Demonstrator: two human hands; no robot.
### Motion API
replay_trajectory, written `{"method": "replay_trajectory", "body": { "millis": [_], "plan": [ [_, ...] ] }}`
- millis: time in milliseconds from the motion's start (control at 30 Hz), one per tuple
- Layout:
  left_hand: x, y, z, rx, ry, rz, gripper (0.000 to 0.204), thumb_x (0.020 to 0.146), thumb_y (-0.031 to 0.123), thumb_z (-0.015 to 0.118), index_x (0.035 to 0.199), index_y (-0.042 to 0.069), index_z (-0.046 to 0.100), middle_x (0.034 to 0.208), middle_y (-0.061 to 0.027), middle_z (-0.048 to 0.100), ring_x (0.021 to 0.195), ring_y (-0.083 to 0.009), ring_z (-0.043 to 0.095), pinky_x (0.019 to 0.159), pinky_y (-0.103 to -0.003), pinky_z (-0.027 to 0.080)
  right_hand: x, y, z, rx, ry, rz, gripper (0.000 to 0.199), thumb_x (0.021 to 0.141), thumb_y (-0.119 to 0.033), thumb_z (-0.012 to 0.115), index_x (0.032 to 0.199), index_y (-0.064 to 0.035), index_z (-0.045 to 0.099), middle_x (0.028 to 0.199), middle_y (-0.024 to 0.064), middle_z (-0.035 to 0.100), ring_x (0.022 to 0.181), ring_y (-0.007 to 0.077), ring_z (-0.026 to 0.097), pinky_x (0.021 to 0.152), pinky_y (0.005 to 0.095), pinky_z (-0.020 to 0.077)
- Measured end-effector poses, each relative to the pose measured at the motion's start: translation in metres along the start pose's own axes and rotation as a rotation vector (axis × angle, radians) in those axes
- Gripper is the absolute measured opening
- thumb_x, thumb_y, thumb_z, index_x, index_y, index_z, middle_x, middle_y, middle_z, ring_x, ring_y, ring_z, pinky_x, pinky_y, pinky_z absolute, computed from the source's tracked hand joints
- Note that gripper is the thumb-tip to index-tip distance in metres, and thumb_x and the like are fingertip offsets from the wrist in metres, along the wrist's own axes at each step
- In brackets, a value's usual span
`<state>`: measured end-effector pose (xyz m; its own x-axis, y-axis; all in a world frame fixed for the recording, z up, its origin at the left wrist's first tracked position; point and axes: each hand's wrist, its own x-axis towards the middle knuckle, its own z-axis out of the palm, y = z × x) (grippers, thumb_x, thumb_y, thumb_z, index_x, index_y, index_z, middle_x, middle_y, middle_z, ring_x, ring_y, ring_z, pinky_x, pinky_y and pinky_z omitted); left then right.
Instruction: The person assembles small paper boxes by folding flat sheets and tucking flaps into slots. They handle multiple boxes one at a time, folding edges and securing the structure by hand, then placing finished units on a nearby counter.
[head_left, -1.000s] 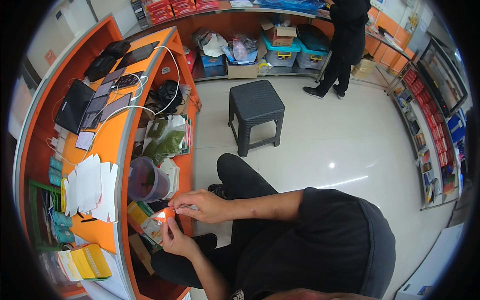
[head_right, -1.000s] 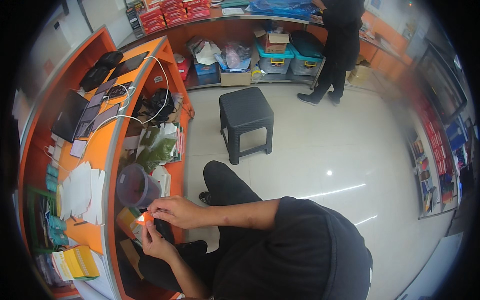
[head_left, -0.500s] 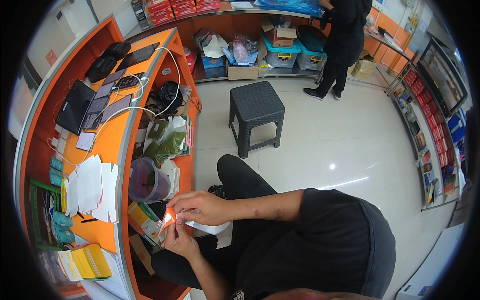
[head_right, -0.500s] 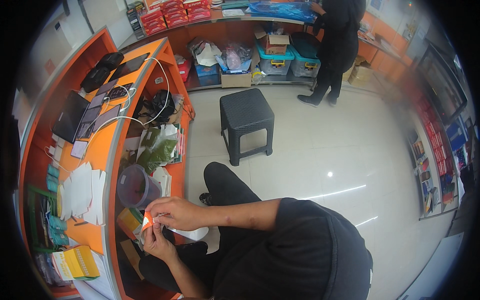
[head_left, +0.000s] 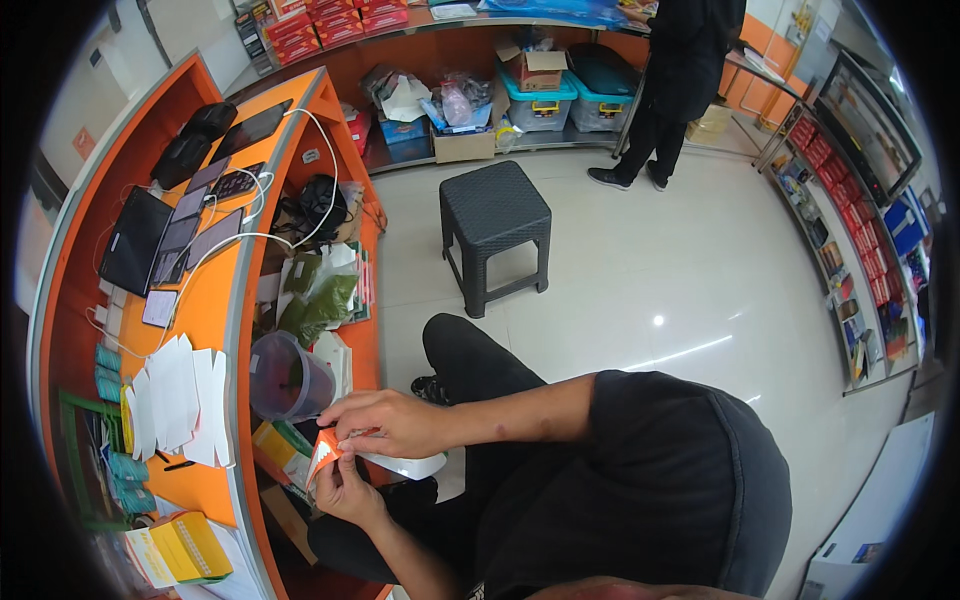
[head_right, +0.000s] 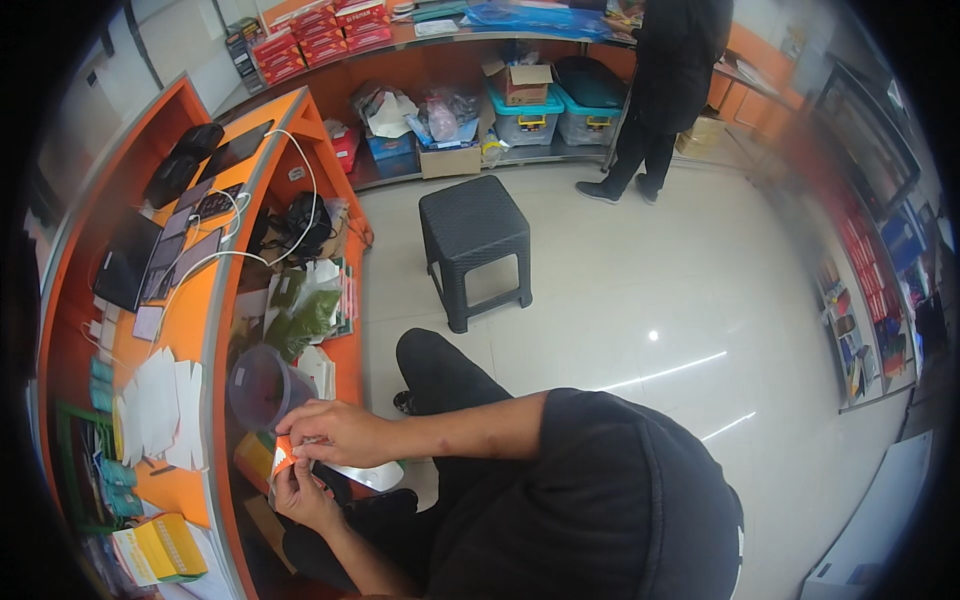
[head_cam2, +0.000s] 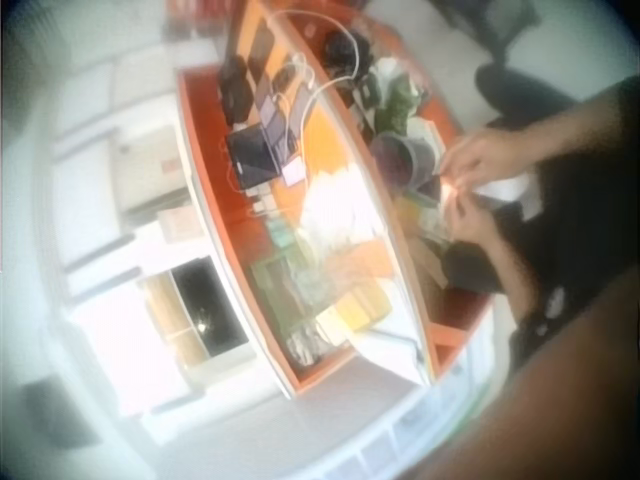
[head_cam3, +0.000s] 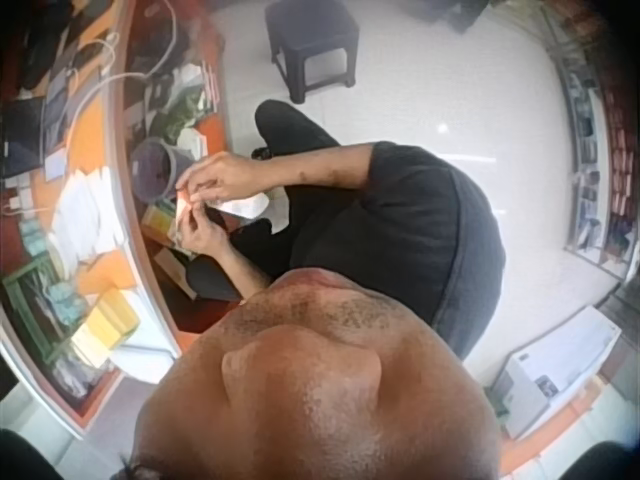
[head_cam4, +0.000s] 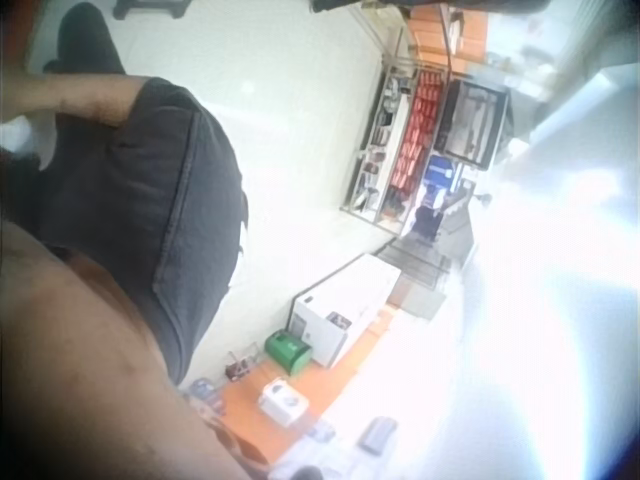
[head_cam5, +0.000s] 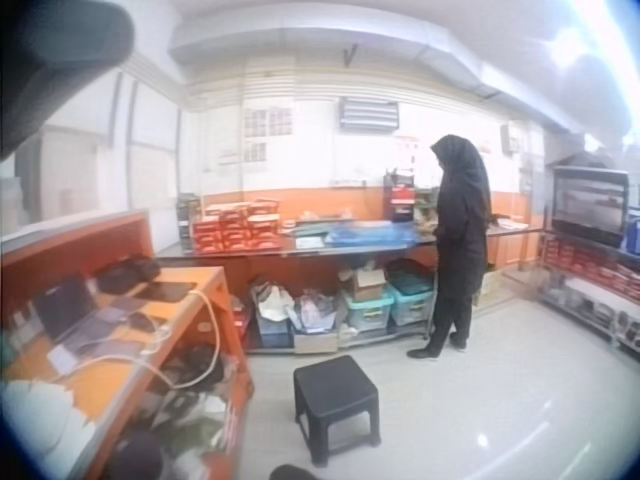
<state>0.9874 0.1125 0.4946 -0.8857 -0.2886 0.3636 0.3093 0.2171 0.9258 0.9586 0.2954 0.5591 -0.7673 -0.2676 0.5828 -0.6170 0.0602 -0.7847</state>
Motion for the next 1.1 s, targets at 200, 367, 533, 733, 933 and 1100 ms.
{"method": "replay_trajectory", "body": {
  "millis": [200, 367, 533, 733, 933, 1100],
  "plan": [
    [0.002, 0.015, 0.002, -0.094, -0.012, 0.028, 0.025, 0.091, 0.008, 0.072, 0.11, -0.008, 0.068, 0.093, -0.0087, 0.07, 0.08, -0.011, 0.063, 0.073, -0.023, 0.05, 0.003, -0.002, -0.011, 0.122, -0.173, 0.108, 0.019, 0.091, -0.019, 0.068, 0.099, -0.0022, 0.073, 0.106, 0.0088, 0.061, 0.089, 0.0238, 0.062, 0.078, 0.0334, 0.051],
    [0.001, 0.016, -0.002, -0.058, -0.065, -0.023, 0.027, 0.09, 0.006, 0.072, 0.112, -0.008, 0.067, 0.104, -0.0118, 0.071, 0.091, -0.0157, 0.065, 0.085, -0.028, 0.051, -0.007, -0.001, 0.001, 0.155, -0.093, 0.108, 0.019, 0.09, -0.016, 0.07, 0.103, -0.0029, 0.074, 0.109, 0.0119, 0.066, 0.084, 0.0234, 0.066, 0.076, 0.0335, 0.0522],
    [-0.002, 0.027, 0.004, -0.087, -0.046, -0.087, 0.027, 0.091, 0.005, 0.07, 0.115, -0.009, 0.066, 0.105, -0.0121, 0.07, 0.092, -0.0167, 0.065, 0.086, -0.029, 0.051, -0.006, -0.002, 0.003, 0.254, -0.036, 0.264, 0.02, 0.088, -0.013, 0.071, 0.103, -0.0009, 0.074, 0.111, 0.0159, 0.071, 0.093, 0.0251, 0.069, 0.079, 0.0352, 0.054],
    [-0.007, 0.017, 0.009, 0.123, -0.094, 0.106, 0.036, 0.092, -0.001, 0.064, 0.127, -0.009, 0.058, 0.114, -0.0173, 0.066, 0.098, -0.0212, 0.065, 0.089, -0.031, 0.051, -0.009, -0.005, 0.012, 0.122, 0.118, 0.153, 0.016, 0.087, -0.01, 0.068, 0.099, 0.0008, 0.068, 0.106, 0.015, 0.071, 0.094, 0.0295, 0.069, 0.082, 0.0378, 0.0539],
    [-0.011, 0.11, 0.007, 0.359, -1.127, -0.355, 0.054, 0.089, 0.003, 0.068, 0.138, -0.007, 0.049, 0.126, -0.0214, 0.059, 0.113, -0.0271, 0.061, 0.091, -0.036, 0.051, 0.009, 0.037, -0.005, 0.004, 0.204, 0.159, 0.011, 0.091, -0.011, 0.062, 0.096, -0.0016, 0.059, 0.097, 0.0144, 0.068, 0.094, 0.0335, 0.067, 0.081, 0.0413, 0.0512],
    [-0.004, 0.119, -0.017, -0.081, -0.852, -0.053, 0.051, 0.079, 0.014, 0.077, 0.123, -0.003, 0.06, 0.117, -0.0185, 0.065, 0.116, -0.034, 0.059, 0.1, -0.044, 0.044, 0.011, 0.055, -0.009, 0.011, -0.261, 0.162, 0.013, 0.093, -0.015, 0.06, 0.098, -0.0034, 0.056, 0.088, 0.0139, 0.064, 0.085, 0.0338, 0.064, 0.075, 0.0417, 0.0484]
  ]
}}
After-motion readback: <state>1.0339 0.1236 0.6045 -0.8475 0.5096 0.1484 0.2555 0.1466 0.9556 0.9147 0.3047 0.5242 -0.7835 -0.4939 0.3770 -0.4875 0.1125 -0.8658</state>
